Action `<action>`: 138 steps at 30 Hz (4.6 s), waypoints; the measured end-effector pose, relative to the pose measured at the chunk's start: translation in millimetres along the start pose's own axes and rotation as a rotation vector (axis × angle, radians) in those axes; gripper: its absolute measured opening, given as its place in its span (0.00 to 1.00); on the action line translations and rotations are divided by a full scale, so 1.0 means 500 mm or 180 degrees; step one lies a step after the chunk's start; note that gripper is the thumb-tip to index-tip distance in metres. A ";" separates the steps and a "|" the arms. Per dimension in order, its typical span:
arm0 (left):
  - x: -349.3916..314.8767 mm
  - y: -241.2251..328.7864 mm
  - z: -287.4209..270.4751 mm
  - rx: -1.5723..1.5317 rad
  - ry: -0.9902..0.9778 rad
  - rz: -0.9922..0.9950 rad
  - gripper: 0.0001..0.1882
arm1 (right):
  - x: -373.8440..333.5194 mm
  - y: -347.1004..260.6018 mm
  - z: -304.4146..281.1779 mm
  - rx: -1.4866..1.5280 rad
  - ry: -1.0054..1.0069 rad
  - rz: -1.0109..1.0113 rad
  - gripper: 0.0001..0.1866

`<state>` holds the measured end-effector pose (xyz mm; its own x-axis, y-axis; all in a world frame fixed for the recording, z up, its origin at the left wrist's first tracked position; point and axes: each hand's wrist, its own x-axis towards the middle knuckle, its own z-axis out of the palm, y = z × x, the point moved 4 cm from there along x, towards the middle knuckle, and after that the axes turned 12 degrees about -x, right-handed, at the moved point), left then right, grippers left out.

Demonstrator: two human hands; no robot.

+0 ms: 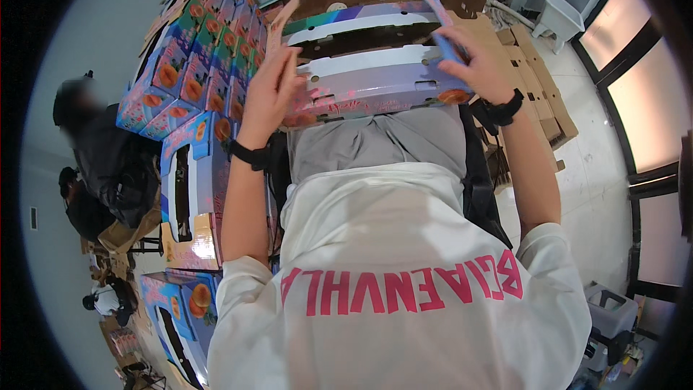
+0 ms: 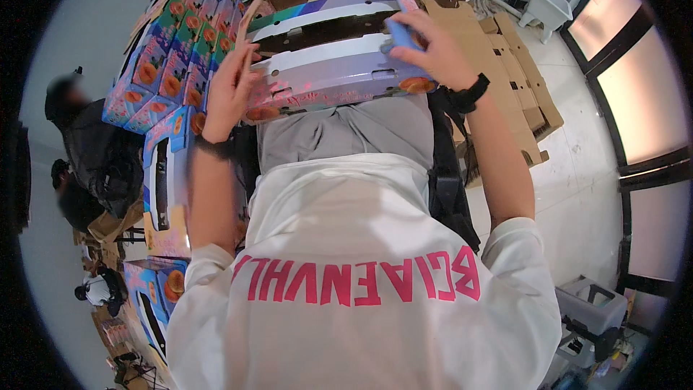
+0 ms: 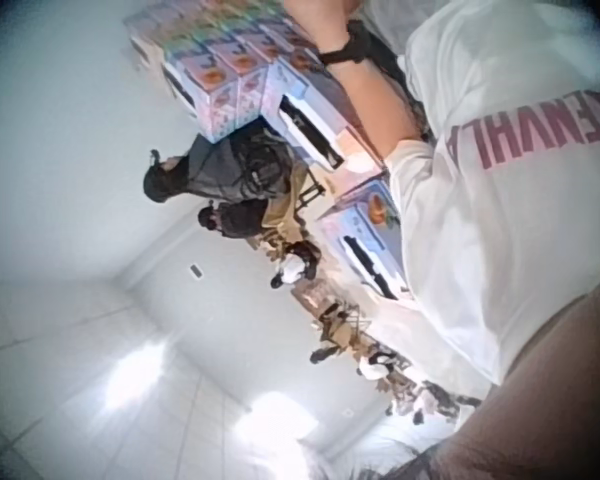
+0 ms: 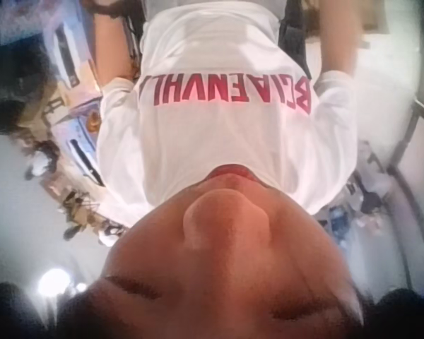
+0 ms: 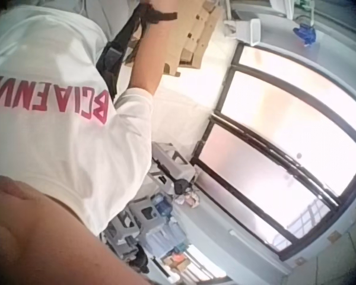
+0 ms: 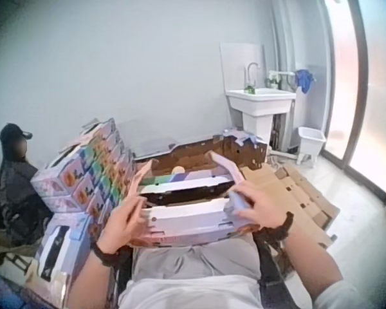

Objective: The recorder sits on the floor and assembles cardboard fruit boxes by folding precut cardboard panels.

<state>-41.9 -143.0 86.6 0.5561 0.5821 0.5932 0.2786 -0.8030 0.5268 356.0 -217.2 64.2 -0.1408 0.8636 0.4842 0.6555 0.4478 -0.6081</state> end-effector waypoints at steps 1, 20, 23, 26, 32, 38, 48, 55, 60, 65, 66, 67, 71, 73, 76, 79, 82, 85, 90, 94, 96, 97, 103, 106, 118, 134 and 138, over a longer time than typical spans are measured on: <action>-0.009 -0.014 -0.018 -0.0611 0.0246 -0.0221 0.27 | -0.004 0.008 -0.010 0.0010 0.0066 -0.0091 0.30; -0.258 -0.303 -0.063 -0.2546 0.2188 -0.1798 0.20 | -0.343 0.452 -0.057 0.2843 0.2172 0.2514 0.19; -0.291 -0.344 -0.012 -0.4135 0.1877 -0.2205 0.21 | -0.410 0.499 -0.034 0.3532 0.1535 0.2813 0.20; -0.300 -0.341 0.042 -0.5502 0.1614 -0.2610 0.21 | -0.464 0.514 -0.041 0.3427 0.1041 0.3167 0.25; -0.274 -0.313 0.027 -0.5295 0.1721 -0.2588 0.22 | -0.439 0.502 -0.146 0.4772 0.0543 0.1029 0.56; -0.268 -0.311 -0.008 -0.4892 0.1465 -0.2280 0.26 | -0.380 0.555 -0.202 0.2160 0.0111 0.3382 0.41; -0.231 -0.322 -0.024 -0.5227 0.1649 -0.2340 0.24 | -0.313 0.514 -0.226 0.1044 -0.0560 0.2609 0.32; 0.031 -0.196 -0.004 -0.6841 0.0428 -0.0472 0.40 | -0.592 0.479 -0.253 0.1836 0.0692 0.2412 0.32; 0.024 -0.140 0.048 -0.6351 0.1088 -0.1419 0.46 | -0.815 0.513 -0.217 0.2487 0.1463 0.2542 0.29; -0.102 -0.191 0.036 -0.5588 0.1935 -0.2075 0.38 | -0.985 0.590 -0.134 0.2491 0.2256 0.3182 0.24; -0.120 -0.198 0.038 -0.5804 0.1703 -0.2004 0.38 | -1.009 0.611 -0.103 0.2538 0.2324 0.3583 0.22; -0.140 -0.212 0.035 -0.5765 0.1861 -0.2080 0.36 | -1.020 0.625 -0.076 0.2584 0.2000 0.3681 0.19; -0.178 -0.229 0.031 -0.5879 0.1822 -0.2164 0.26 | -1.036 0.659 0.004 0.2377 0.2524 0.3995 0.18; -0.185 -0.229 0.036 -0.5812 0.1898 -0.2246 0.23 | -1.011 0.666 0.020 0.2331 0.2607 0.3899 0.19; -0.186 -0.224 0.052 -0.5777 0.1922 -0.2273 0.20 | -0.970 0.665 0.039 0.2167 0.2492 0.3996 0.19; -0.183 -0.216 0.074 -0.5965 0.1518 -0.2124 0.19 | -0.915 0.651 0.091 0.3154 0.2234 0.3305 0.18; -0.190 -0.224 0.085 -0.5879 0.1591 -0.2199 0.18 | -0.903 0.638 0.116 0.3181 0.2619 0.3331 0.18; -0.202 -0.231 0.083 -0.5846 0.1597 -0.2148 0.18 | -0.894 0.619 0.122 0.3014 0.3038 0.3500 0.18; -0.233 -0.244 0.079 -0.5685 0.1830 -0.2244 0.18 | -0.808 0.579 0.140 0.3111 0.2732 0.2963 0.17; -0.236 -0.248 0.085 -0.5774 0.1721 -0.2210 0.18 | -0.756 0.576 0.137 0.3074 0.3203 0.3071 0.18; -0.236 -0.247 0.084 -0.5899 0.1714 -0.2132 0.18 | -0.750 0.579 0.129 0.2878 0.3496 0.3205 0.20; -0.238 -0.245 0.085 -0.5888 0.1681 -0.2198 0.18 | -0.754 0.582 0.121 0.2486 0.3620 0.3423 0.19; -0.258 -0.251 0.068 -0.5679 0.2021 -0.2347 0.17 | -0.832 0.625 0.050 0.1844 0.3473 0.3917 0.16; -0.263 -0.254 0.066 -0.5762 0.1784 -0.2294 0.16 | -0.893 0.638 0.033 0.2048 0.2619 0.4149 0.18; -0.285 -0.276 0.053 -0.5361 0.2027 -0.2495 0.18 | -0.804 0.512 0.003 -0.2285 -0.0002 0.3791 0.25; -0.229 -0.025 -0.128 -0.1890 0.1832 -0.1977 0.15 | -0.850 0.713 0.006 -0.2493 -0.1562 0.3430 0.29; -0.268 0.060 -0.251 0.1858 0.1248 -0.1578 0.23 | -0.753 0.655 -0.052 -0.2935 -0.1520 0.3147 0.26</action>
<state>-206.4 -229.1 99.4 -0.0170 0.7986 0.6017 0.8358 -0.3189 0.4469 642.9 -401.8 -301.2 0.5388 0.8027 -0.2557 0.8423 -0.5198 0.1430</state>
